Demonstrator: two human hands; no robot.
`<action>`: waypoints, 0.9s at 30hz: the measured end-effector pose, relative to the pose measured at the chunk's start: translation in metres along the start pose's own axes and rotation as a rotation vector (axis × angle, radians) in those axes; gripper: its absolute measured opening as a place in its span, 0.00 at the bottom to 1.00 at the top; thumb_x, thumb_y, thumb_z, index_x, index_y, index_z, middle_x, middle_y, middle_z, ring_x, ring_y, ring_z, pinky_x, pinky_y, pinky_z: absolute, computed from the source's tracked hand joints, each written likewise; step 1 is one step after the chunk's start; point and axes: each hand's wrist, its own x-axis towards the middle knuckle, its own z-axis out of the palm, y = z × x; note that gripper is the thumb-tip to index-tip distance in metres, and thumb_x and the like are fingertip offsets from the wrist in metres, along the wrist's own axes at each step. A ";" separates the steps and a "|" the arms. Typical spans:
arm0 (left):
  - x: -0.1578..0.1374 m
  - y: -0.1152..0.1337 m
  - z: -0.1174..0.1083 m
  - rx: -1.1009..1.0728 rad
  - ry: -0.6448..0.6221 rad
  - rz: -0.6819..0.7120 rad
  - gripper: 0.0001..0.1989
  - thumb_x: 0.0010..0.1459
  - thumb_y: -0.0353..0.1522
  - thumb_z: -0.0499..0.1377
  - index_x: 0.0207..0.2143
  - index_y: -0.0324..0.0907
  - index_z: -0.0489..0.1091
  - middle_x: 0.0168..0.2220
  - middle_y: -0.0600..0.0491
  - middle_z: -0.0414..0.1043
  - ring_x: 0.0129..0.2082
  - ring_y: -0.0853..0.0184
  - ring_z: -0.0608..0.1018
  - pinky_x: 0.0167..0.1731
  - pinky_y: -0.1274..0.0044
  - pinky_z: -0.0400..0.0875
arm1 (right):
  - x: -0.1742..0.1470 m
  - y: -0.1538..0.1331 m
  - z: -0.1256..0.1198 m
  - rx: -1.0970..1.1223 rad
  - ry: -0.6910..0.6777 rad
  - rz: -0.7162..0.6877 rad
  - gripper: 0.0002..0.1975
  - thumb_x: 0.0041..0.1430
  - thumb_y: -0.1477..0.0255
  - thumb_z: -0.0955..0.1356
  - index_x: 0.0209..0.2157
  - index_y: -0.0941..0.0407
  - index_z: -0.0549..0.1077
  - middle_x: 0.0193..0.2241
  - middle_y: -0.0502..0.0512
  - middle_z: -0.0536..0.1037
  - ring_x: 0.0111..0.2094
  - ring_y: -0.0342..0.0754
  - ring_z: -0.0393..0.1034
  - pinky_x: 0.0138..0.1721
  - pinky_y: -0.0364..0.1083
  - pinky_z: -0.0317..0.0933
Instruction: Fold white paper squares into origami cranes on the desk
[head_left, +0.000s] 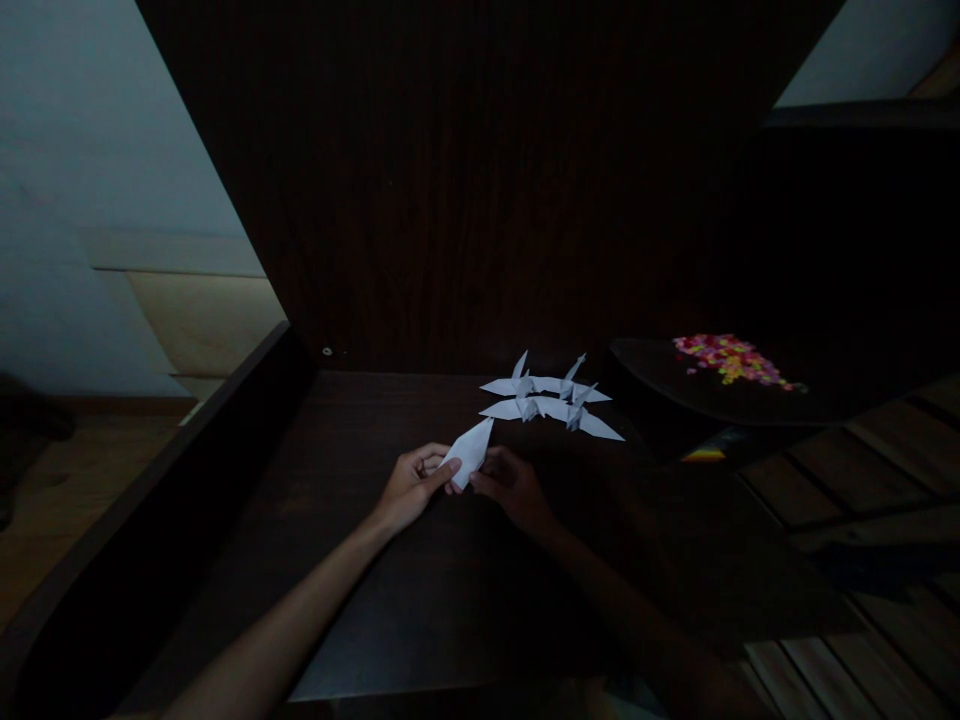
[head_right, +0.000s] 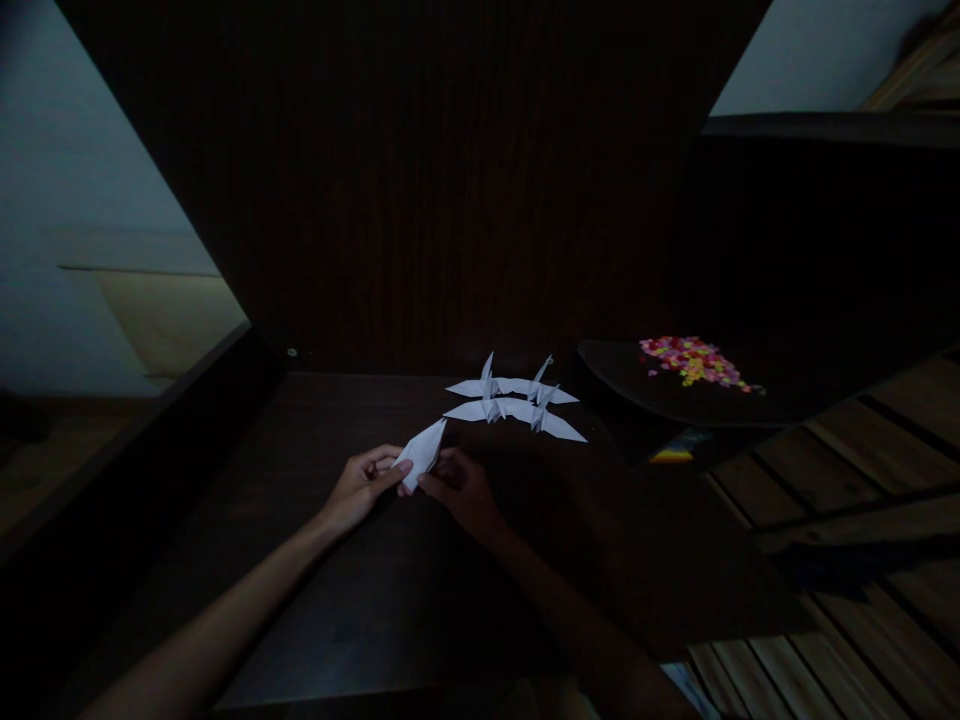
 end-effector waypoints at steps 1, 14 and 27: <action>0.000 0.000 0.000 -0.007 -0.008 0.000 0.17 0.48 0.42 0.66 0.31 0.36 0.73 0.23 0.52 0.74 0.23 0.69 0.73 0.27 0.78 0.67 | 0.000 0.000 0.000 -0.044 0.001 -0.007 0.14 0.47 0.63 0.73 0.31 0.56 0.69 0.23 0.46 0.71 0.26 0.42 0.67 0.30 0.43 0.62; 0.000 -0.003 0.000 0.158 -0.015 -0.057 0.17 0.51 0.44 0.63 0.27 0.37 0.75 0.20 0.54 0.72 0.20 0.71 0.72 0.23 0.80 0.63 | 0.002 -0.001 -0.006 -0.180 -0.006 -0.014 0.15 0.54 0.58 0.68 0.29 0.57 0.73 0.17 0.46 0.70 0.21 0.42 0.65 0.27 0.42 0.59; 0.000 -0.010 -0.003 -0.024 -0.127 -0.094 0.19 0.50 0.45 0.65 0.27 0.36 0.71 0.20 0.53 0.71 0.20 0.73 0.70 0.23 0.81 0.62 | -0.001 -0.003 -0.007 -0.115 -0.095 -0.079 0.18 0.54 0.55 0.68 0.31 0.57 0.74 0.17 0.46 0.70 0.20 0.42 0.64 0.27 0.43 0.60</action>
